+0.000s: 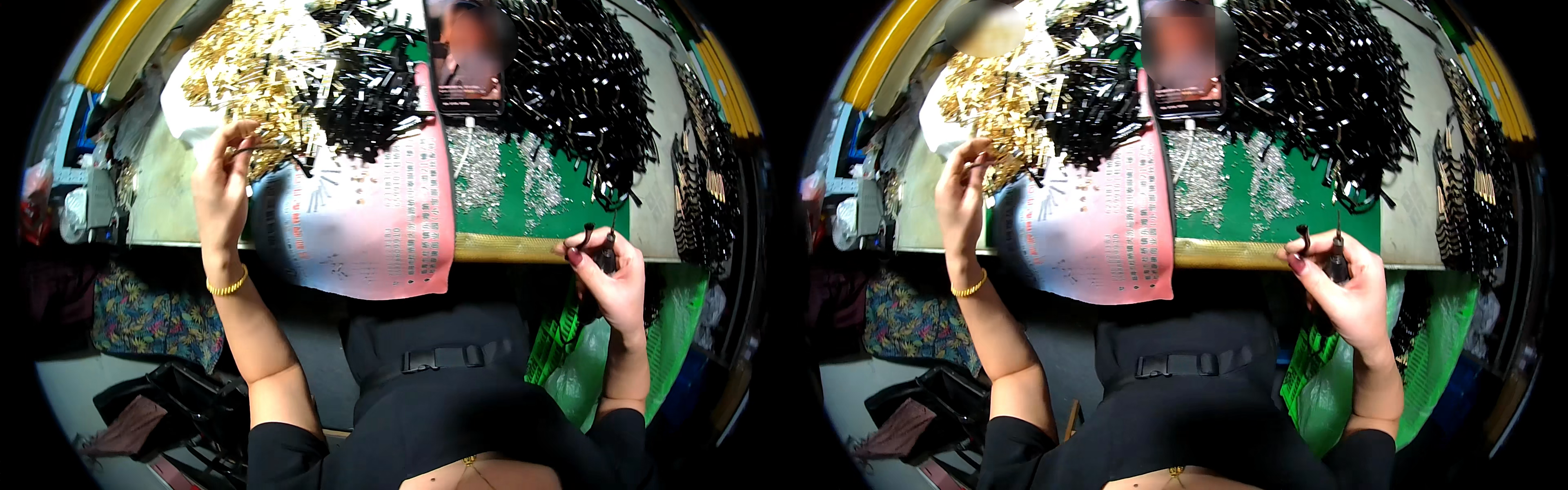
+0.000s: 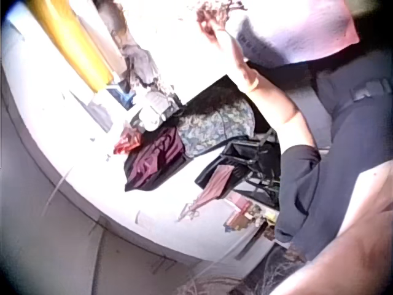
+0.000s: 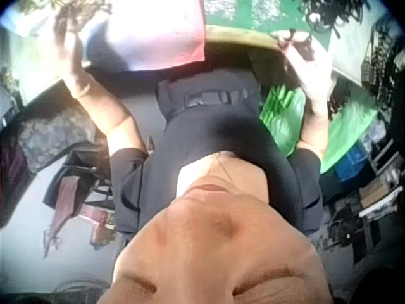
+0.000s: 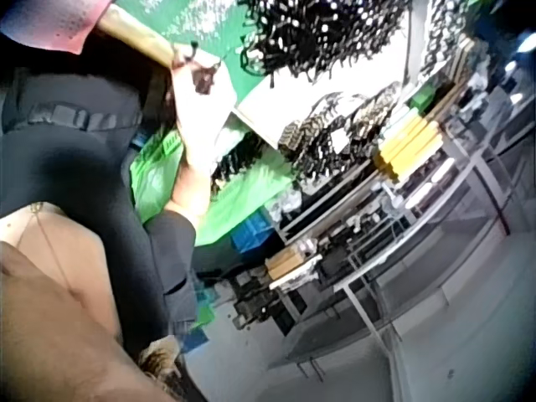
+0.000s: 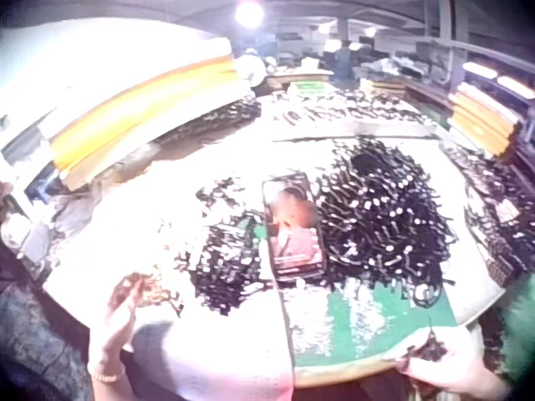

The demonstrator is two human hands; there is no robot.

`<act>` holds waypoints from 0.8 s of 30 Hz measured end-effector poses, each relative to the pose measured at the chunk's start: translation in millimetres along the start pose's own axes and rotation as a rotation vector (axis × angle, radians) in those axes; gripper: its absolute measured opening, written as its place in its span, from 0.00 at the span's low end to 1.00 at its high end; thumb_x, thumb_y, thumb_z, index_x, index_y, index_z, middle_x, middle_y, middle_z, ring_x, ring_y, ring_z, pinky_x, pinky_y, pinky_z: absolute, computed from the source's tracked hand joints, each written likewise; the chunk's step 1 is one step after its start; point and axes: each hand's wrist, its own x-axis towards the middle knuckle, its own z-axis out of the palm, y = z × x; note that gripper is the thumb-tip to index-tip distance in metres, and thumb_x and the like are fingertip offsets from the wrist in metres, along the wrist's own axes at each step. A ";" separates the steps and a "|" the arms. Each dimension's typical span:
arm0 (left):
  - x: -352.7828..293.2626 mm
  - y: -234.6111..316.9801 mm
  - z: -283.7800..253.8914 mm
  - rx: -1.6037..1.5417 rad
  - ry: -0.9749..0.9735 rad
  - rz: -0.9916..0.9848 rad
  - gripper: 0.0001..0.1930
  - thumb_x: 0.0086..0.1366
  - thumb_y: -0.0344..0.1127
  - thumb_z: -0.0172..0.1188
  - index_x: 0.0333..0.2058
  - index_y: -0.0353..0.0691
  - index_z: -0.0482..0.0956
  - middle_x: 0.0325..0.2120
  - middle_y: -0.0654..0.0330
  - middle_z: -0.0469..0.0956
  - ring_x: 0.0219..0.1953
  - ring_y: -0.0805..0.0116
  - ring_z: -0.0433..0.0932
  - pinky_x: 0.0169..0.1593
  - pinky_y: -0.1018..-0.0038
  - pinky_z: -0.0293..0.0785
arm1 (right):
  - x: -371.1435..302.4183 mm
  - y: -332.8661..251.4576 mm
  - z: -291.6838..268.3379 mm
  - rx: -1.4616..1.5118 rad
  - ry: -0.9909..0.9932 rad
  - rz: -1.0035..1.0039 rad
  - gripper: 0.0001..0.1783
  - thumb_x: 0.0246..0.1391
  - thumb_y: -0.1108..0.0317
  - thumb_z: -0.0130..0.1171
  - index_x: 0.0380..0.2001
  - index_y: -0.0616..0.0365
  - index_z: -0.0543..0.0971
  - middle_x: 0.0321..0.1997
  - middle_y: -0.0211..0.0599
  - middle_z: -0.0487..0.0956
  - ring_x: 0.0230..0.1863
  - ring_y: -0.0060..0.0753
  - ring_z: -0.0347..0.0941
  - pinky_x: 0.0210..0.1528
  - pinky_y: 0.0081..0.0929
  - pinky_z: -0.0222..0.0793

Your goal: The person assembles eyeglasses by hand, inserting small metal components into the frame and using a wooden tool to press parts into place. The person repeatedly picks up frames, inserts pieces, and adjusts them on a green work surface.

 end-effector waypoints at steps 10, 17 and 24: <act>-129.6 129.9 131.6 -0.446 -0.612 -0.157 0.05 0.71 0.29 0.59 0.40 0.33 0.80 0.28 0.56 0.82 0.26 0.67 0.80 0.33 0.76 0.74 | 11.5 -14.2 32.8 0.419 -0.108 0.097 0.08 0.62 0.70 0.65 0.39 0.61 0.79 0.29 0.26 0.80 0.20 0.10 0.69 0.21 0.11 0.63; -129.9 127.6 141.4 -0.382 -0.608 -0.060 0.04 0.70 0.27 0.60 0.40 0.33 0.81 0.31 0.55 0.84 0.28 0.63 0.82 0.34 0.74 0.76 | 7.9 -4.7 33.1 0.412 -0.111 0.138 0.08 0.62 0.68 0.65 0.37 0.60 0.78 0.27 0.25 0.78 0.19 0.10 0.69 0.20 0.11 0.63; -134.5 122.8 146.5 -0.407 -0.608 -0.058 0.04 0.69 0.27 0.61 0.40 0.33 0.80 0.30 0.55 0.84 0.27 0.61 0.83 0.33 0.73 0.76 | 7.1 -1.2 28.7 0.415 -0.130 0.144 0.08 0.61 0.68 0.66 0.37 0.59 0.77 0.28 0.25 0.78 0.20 0.10 0.70 0.21 0.11 0.64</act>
